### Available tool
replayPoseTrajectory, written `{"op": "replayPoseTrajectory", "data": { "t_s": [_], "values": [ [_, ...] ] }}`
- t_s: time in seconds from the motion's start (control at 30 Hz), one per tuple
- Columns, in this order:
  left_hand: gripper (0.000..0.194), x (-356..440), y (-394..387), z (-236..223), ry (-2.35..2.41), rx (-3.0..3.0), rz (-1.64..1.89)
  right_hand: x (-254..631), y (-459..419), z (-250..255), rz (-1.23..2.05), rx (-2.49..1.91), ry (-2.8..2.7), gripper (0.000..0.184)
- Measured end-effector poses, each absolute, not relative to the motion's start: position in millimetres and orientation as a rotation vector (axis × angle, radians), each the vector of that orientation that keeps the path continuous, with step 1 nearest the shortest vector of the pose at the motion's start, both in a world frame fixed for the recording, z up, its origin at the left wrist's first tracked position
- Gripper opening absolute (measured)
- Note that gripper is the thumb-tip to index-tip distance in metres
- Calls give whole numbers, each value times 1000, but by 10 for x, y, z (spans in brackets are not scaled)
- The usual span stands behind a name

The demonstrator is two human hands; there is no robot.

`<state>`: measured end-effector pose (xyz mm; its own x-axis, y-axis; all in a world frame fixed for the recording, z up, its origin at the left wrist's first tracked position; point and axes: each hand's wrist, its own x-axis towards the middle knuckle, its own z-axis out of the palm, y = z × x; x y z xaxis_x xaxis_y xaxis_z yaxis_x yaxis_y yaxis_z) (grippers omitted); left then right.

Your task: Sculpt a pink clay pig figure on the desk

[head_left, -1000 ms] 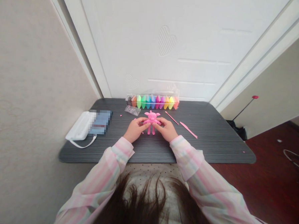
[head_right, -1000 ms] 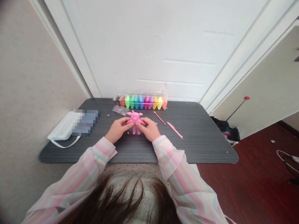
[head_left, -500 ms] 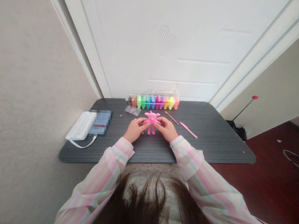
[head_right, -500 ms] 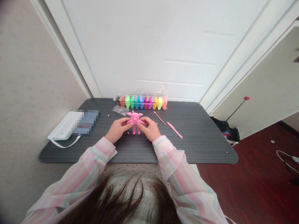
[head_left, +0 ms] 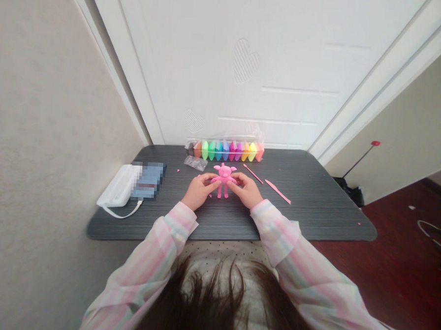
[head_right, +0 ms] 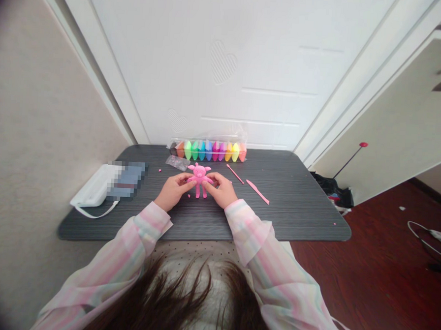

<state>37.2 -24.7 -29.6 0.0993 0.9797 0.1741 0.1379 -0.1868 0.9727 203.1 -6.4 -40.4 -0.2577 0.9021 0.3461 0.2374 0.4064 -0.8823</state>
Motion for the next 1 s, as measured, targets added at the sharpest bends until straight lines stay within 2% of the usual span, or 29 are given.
{"op": "replayPoseTrajectory", "data": {
  "t_s": [0.5, 1.0],
  "values": [
    [29, 370, -247, -278, 1162, 1518, 1262, 2039, -86, -378, 843, -1016, -1770, 22],
    [30, 379, -228, -287, 1146, 1510, 1254, 2031, -64, -386, 880, -946, -1713, 27]
  ]
}}
